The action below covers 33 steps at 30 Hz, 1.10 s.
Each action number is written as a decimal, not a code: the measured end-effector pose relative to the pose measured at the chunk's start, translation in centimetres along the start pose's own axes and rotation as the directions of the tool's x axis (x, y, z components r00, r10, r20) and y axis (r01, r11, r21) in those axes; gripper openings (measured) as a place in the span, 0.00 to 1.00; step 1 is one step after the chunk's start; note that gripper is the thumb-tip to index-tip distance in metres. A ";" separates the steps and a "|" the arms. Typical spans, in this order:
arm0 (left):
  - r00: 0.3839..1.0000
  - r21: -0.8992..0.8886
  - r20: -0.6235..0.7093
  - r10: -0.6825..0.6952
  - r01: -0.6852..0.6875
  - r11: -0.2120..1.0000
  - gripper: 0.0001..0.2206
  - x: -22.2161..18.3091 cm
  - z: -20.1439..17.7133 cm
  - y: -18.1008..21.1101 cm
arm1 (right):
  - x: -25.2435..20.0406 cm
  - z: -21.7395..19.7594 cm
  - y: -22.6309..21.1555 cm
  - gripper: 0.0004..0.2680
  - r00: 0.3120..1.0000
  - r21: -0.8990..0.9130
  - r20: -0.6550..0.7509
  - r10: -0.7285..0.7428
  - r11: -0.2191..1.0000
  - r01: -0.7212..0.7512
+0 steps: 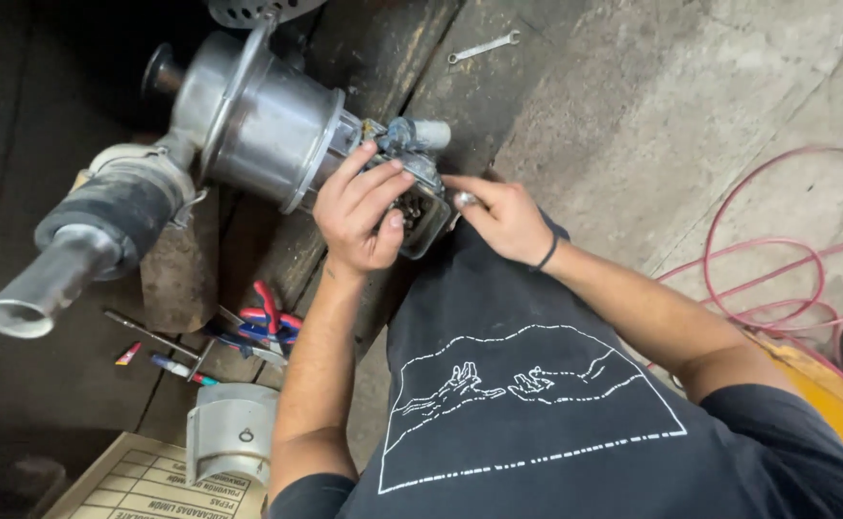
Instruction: Tightening screws and bolts on a motor housing during assembly using hand tools
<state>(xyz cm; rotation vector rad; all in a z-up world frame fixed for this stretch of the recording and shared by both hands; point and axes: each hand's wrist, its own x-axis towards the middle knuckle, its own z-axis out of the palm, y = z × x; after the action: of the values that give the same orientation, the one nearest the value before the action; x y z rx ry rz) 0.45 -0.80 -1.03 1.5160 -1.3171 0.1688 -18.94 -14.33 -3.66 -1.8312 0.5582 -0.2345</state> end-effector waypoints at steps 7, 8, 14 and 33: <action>0.999 -0.073 -0.022 0.043 -0.045 0.996 0.19 0.2 -0.5 -0.1 | 0.0 1.1 1.1 0.09 0.992 -0.079 -0.127 -0.021 0.997 0.011; 0.998 -0.081 -0.026 0.053 -0.055 0.995 0.18 0.5 -0.5 -0.1 | 0.3 1.5 1.6 0.10 0.988 -0.087 -0.155 0.014 0.996 -0.028; 0.994 -0.046 -0.002 0.111 -0.111 0.993 0.17 0.9 -0.4 0.2 | -1.2 3.2 -0.2 0.11 0.955 -0.139 -0.293 0.047 0.986 -0.091; 0.991 0.037 0.127 0.052 -0.057 0.998 0.18 -0.7 -0.9 1.0 | 1.1 5.0 3.4 0.05 0.920 0.164 -0.251 0.300 0.950 -0.265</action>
<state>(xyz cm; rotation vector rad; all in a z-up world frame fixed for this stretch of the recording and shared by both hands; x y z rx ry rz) -0.14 0.48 -0.55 1.5470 -1.4639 0.1372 -16.68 -11.42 -8.61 -1.5804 0.9717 -0.3212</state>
